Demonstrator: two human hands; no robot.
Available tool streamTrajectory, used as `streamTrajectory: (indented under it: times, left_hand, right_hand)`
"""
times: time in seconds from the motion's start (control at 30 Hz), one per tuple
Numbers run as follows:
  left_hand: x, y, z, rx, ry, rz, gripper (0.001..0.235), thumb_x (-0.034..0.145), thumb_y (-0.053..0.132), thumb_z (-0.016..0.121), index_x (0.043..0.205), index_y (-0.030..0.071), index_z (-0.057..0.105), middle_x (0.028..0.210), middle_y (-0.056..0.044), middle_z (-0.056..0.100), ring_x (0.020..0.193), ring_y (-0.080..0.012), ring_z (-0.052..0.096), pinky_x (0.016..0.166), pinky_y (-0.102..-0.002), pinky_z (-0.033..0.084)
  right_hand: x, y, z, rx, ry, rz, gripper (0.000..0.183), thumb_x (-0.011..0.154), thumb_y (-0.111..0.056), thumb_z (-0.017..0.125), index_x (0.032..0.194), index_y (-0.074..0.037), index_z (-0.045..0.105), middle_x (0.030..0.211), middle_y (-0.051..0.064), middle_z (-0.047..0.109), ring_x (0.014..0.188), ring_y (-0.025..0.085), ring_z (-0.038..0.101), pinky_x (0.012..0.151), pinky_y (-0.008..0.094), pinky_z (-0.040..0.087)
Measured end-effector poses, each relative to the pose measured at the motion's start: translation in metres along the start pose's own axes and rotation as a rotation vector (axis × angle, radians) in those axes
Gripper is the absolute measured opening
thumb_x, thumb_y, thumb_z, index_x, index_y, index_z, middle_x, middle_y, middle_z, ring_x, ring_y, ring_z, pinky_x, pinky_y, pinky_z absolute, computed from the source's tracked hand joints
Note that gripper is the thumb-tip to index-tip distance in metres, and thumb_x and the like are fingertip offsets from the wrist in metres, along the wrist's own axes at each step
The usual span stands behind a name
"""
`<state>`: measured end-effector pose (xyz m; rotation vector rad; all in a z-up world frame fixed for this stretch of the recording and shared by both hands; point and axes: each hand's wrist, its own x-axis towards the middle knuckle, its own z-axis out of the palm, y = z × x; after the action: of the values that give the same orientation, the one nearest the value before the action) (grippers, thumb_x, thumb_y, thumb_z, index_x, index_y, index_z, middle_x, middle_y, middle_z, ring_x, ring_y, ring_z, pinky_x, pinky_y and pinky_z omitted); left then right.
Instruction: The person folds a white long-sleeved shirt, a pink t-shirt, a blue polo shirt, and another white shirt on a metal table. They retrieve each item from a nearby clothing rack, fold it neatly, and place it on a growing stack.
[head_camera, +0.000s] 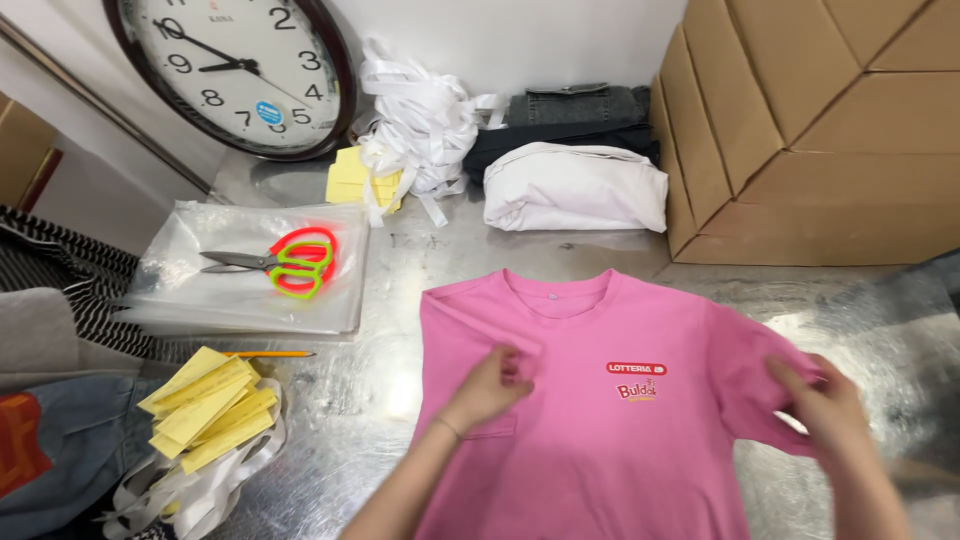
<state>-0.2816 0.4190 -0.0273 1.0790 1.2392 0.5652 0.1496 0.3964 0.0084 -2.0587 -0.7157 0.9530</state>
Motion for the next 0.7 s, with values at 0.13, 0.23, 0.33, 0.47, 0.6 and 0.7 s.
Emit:
streamTrajectory:
  times: [0.13,0.23,0.33,0.47,0.6,0.7]
  left_hand:
    - [-0.023,0.012,0.019,0.576,0.167,-0.116,0.065,0.085,0.041,0.065,0.147,0.027,0.049,0.13,0.001,0.062,0.116,-0.0213,0.066,0.094,-0.044,0.054]
    - [-0.031,0.014,0.002,0.588,0.213,-0.112,0.05,0.088,0.041,0.067,0.135,0.026,0.06,0.131,0.003,0.067,0.108,-0.0192,0.071,0.091,-0.041,0.056]
    - [-0.027,0.01,-0.035,0.502,0.337,-0.105,0.036,0.089,0.035,0.067,0.122,0.022,0.072,0.114,0.003,0.078,0.096,-0.0149,0.075,0.085,-0.034,0.059]
    - [-0.023,0.025,-0.088,0.318,0.657,-0.101,0.05,0.091,0.028,0.069,0.136,0.005,0.065,0.046,0.005,0.049,0.043,-0.0121,0.048,0.048,-0.035,0.038]
    - [0.029,-0.016,-0.131,0.193,0.683,-0.196,0.082,0.081,0.035,0.077,0.151,0.006,0.045,0.143,-0.019,0.056,0.127,-0.0316,0.063,0.108,-0.044,0.051]
    - [0.068,-0.044,-0.149,0.218,0.592,-0.144,0.096,0.08,0.045,0.091,0.153,0.001,0.046,0.127,-0.019,0.073,0.12,-0.03,0.072,0.1,-0.042,0.058]
  right_hand:
    - [-0.064,-0.05,0.062,0.139,-0.272,0.003,0.042,0.097,-0.014,0.069,0.136,-0.001,0.057,0.113,0.028,0.073,0.087,0.043,0.073,0.079,0.048,0.058]
    - [-0.101,-0.082,0.082,0.145,-0.579,0.072,0.056,0.093,-0.007,0.065,0.148,-0.004,0.051,0.121,0.033,0.078,0.106,0.044,0.077,0.094,0.049,0.061]
    - [-0.075,-0.07,0.079,-0.042,-0.593,0.069,0.065,0.093,-0.012,0.066,0.156,-0.012,0.052,0.131,0.021,0.079,0.114,0.036,0.077,0.1,0.046,0.061]
    - [0.013,-0.028,0.054,-0.199,-0.168,-0.187,0.053,0.095,-0.015,0.073,0.146,-0.005,0.064,0.118,0.012,0.073,0.1,0.025,0.064,0.069,0.046,0.057]
    - [0.067,-0.027,0.066,-0.145,-0.11,0.013,0.067,0.086,-0.025,0.08,0.148,-0.008,0.06,0.127,0.01,0.071,0.114,0.026,0.063,0.103,0.045,0.048]
    - [0.109,-0.005,0.092,0.15,-0.259,-0.113,0.07,0.086,-0.01,0.086,0.146,0.009,0.055,0.128,0.03,0.066,0.113,0.038,0.067,0.092,0.045,0.057]
